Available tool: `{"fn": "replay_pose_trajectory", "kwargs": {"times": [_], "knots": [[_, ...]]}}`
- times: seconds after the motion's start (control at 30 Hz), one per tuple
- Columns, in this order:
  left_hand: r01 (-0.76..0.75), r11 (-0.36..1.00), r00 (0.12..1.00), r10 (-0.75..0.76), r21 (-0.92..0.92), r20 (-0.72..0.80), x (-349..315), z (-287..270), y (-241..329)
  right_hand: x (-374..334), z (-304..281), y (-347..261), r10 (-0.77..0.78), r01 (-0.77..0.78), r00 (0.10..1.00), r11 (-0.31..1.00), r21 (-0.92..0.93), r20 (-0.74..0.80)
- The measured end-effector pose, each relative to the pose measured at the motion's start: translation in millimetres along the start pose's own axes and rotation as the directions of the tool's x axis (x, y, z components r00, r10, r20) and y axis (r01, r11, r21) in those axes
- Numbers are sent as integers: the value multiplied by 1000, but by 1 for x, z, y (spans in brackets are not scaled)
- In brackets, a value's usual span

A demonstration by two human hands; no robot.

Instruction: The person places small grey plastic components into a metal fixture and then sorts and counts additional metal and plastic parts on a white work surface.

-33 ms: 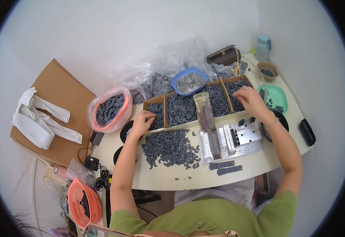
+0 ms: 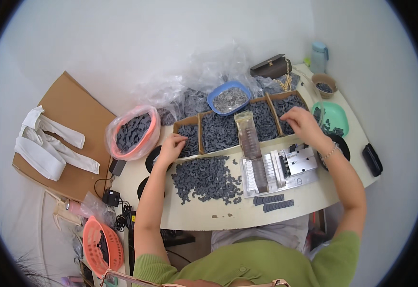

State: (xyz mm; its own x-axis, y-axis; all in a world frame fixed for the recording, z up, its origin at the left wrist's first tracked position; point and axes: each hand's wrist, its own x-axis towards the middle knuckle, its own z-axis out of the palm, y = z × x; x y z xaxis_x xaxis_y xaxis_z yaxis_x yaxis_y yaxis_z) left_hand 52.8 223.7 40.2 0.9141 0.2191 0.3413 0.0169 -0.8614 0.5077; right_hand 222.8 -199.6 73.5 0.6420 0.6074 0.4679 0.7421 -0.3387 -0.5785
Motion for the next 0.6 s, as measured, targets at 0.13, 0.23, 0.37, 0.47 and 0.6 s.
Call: {"fn": "replay_pose_trajectory", "kwargs": {"times": [0.13, 0.23, 0.37, 0.47, 0.6], "knots": [[268, 813, 963, -209, -517, 169, -3, 1, 12, -22, 14, -27, 50, -66, 993, 986, 151, 111], [277, 677, 955, -114, -682, 275, -14, 7, 66, -40, 28, -40, 22, -75, 986, 944, 322, 164], [222, 726, 944, 8, -651, 330, -43, 34, 114, -47, 45, -61, -51, -31, 976, 929, 368, 211], [263, 737, 920, 4, -622, 393, -68, 68, 143, -51, 53, -64, -65, -25, 973, 924, 381, 221], [40, 888, 939, 123, -458, 320, -88, 100, 159, -60, 57, -62, -48, -51, 964, 932, 359, 261]]}}
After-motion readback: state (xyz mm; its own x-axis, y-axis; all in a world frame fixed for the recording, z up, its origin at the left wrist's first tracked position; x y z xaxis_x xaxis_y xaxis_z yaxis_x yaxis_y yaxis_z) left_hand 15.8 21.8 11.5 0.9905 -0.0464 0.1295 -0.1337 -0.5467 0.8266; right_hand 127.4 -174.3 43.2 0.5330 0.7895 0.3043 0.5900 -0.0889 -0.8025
